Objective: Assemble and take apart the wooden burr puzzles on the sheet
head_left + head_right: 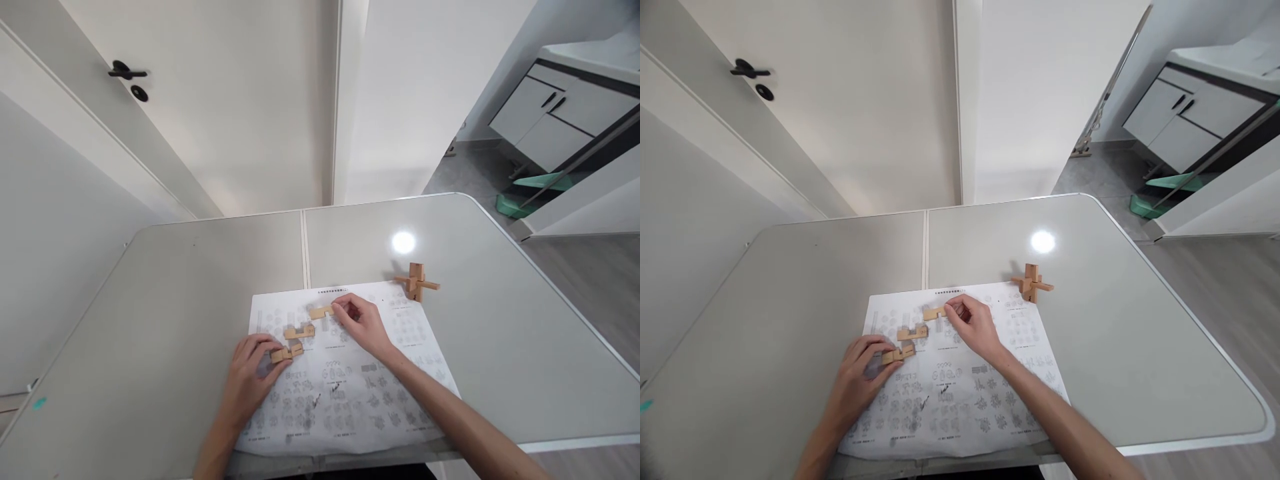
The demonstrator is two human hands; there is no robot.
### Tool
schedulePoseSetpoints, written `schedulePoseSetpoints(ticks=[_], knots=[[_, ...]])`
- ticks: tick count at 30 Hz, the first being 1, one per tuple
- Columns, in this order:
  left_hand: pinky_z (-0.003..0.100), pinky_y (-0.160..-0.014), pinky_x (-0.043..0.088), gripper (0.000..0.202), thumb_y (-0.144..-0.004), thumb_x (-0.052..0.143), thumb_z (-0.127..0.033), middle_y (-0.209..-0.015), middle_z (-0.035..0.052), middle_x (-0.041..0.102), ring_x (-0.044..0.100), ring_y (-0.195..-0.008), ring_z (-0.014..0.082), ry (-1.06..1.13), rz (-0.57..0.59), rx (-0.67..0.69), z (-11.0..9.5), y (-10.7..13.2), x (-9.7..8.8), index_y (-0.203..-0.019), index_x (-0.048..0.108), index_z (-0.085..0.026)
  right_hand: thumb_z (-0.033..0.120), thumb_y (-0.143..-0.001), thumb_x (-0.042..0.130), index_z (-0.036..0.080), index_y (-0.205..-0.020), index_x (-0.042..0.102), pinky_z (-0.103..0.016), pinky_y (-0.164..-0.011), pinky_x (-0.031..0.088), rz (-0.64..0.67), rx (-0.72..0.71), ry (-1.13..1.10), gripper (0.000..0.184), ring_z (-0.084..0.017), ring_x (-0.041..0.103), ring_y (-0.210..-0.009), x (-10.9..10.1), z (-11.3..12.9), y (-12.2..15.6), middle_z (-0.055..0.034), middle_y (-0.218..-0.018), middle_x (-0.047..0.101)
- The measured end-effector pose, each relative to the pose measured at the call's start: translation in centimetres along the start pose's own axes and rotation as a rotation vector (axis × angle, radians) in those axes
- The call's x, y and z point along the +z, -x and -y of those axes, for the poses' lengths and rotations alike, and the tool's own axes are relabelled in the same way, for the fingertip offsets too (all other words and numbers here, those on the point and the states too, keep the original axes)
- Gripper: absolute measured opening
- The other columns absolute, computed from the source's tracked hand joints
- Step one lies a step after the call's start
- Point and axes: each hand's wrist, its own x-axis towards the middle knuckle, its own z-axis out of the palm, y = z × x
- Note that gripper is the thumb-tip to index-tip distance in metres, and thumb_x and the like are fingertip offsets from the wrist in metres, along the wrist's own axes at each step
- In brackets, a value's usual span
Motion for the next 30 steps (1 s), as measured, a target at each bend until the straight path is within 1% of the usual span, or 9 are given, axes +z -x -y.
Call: schedulePoseSetpoints(ticks=[7, 11, 13, 17, 21, 23, 25, 27, 30], knots=[[0.044, -0.096, 0.057, 0.017, -0.096, 0.072, -0.04, -0.108, 0.0067, 0.071, 0.068, -0.105, 0.026, 0.005, 0.008, -0.008, -0.1, 0.0, -0.1, -0.104, 0.069, -0.025, 0.044, -0.1, 0.063, 0.021, -0.091, 0.072, -0.028, -0.056, 0.045, 0.001, 0.01, 0.025, 0.026, -0.017, 0.054, -0.06, 0.2, -0.1, 0.0, 0.0002, -0.068, 0.062], [0.042, -0.095, 0.056, 0.011, -0.1, 0.065, -0.034, -0.106, 0.0063, 0.072, 0.068, -0.105, 0.025, 0.02, -0.001, -0.019, -0.1, 0.0, -0.2, -0.102, 0.07, -0.025, 0.045, -0.1, 0.062, 0.02, -0.091, 0.072, -0.028, -0.056, 0.045, 0.008, 0.0, 0.053, 0.028, -0.017, 0.054, -0.061, 0.2, -0.1, 0.0, -0.0007, -0.07, 0.063], [0.042, -0.094, 0.055, 0.012, -0.101, 0.062, -0.033, -0.106, 0.0064, 0.072, 0.068, -0.104, 0.0247, 0.04, -0.012, -0.038, -0.1, 0.0, -0.1, -0.102, 0.07, -0.024, 0.045, -0.1, 0.062, 0.02, -0.092, 0.073, -0.028, -0.057, 0.046, 0.017, -0.008, 0.07, 0.028, -0.016, 0.055, -0.062, 0.2, -0.1, 0.0, -0.0009, -0.071, 0.064], [0.039, -0.091, 0.055, 0.019, -0.104, 0.056, -0.036, -0.104, 0.0062, 0.072, 0.067, -0.098, 0.0231, 0.096, -0.018, -0.146, 0.0, -0.2, 0.1, -0.11, 0.069, -0.024, 0.044, -0.102, 0.06, 0.021, -0.092, 0.072, -0.026, -0.057, 0.047, 0.044, -0.029, 0.11, 0.028, -0.016, 0.057, -0.062, 0.1, 0.0, 0.0, -0.0007, -0.073, 0.065], [0.037, -0.085, 0.054, 0.027, -0.104, 0.055, -0.043, -0.09, 0.0036, 0.07, 0.064, -0.083, 0.0209, 0.14, -0.023, -0.276, -0.4, -1.1, 0.4, -0.111, 0.071, -0.023, 0.043, -0.103, 0.057, 0.021, -0.091, 0.07, -0.026, -0.057, 0.047, 0.042, -0.049, 0.174, 0.028, -0.016, 0.058, -0.061, 0.2, 0.1, 0.0, 0.0, -0.072, 0.066], [0.036, -0.083, 0.053, 0.031, -0.102, 0.057, -0.048, -0.086, 0.0026, 0.069, 0.061, -0.077, 0.0199, 0.148, 0.002, -0.304, -0.7, -1.9, 0.3, -0.111, 0.074, -0.024, 0.042, -0.104, 0.055, 0.021, -0.092, 0.069, -0.026, -0.057, 0.046, 0.034, -0.064, 0.217, 0.028, -0.015, 0.058, -0.06, 0.3, 0.1, 0.1, 0.0004, -0.072, 0.066], [0.035, -0.079, 0.052, 0.034, -0.099, 0.061, -0.053, -0.085, 0.0022, 0.069, 0.059, -0.074, 0.0193, 0.154, 0.058, -0.319, -1.0, -2.7, 0.1, -0.112, 0.077, -0.026, 0.041, -0.106, 0.053, 0.021, -0.093, 0.067, -0.026, -0.057, 0.046, 0.023, -0.082, 0.269, 0.028, -0.016, 0.058, -0.059, 0.4, 0.0, 0.2, 0.0007, -0.071, 0.066], [0.033, -0.075, 0.051, 0.035, -0.094, 0.067, -0.057, -0.086, 0.002, 0.068, 0.06, -0.075, 0.0195, 0.172, 0.13, -0.348, -1.2, -3.5, -0.2, -0.11, 0.079, -0.028, 0.04, -0.107, 0.051, 0.021, -0.094, 0.067, -0.028, -0.06, 0.046, 0.009, -0.105, 0.331, 0.027, -0.017, 0.06, -0.061, 0.5, -0.1, 0.4, 0.0002, -0.073, 0.068], [0.031, -0.072, 0.049, 0.036, -0.088, 0.072, -0.059, -0.088, 0.0021, 0.068, 0.061, -0.076, 0.0198, 0.208, 0.224, -0.396, -1.3, -4.4, -0.6, -0.104, 0.081, -0.029, 0.038, -0.11, 0.047, 0.021, -0.1, 0.067, -0.03, -0.065, 0.046, 0.0, -0.155, 0.429, 0.028, -0.019, 0.065, -0.07, 0.6, -0.4, 0.5, -0.0023, -0.082, 0.073]])
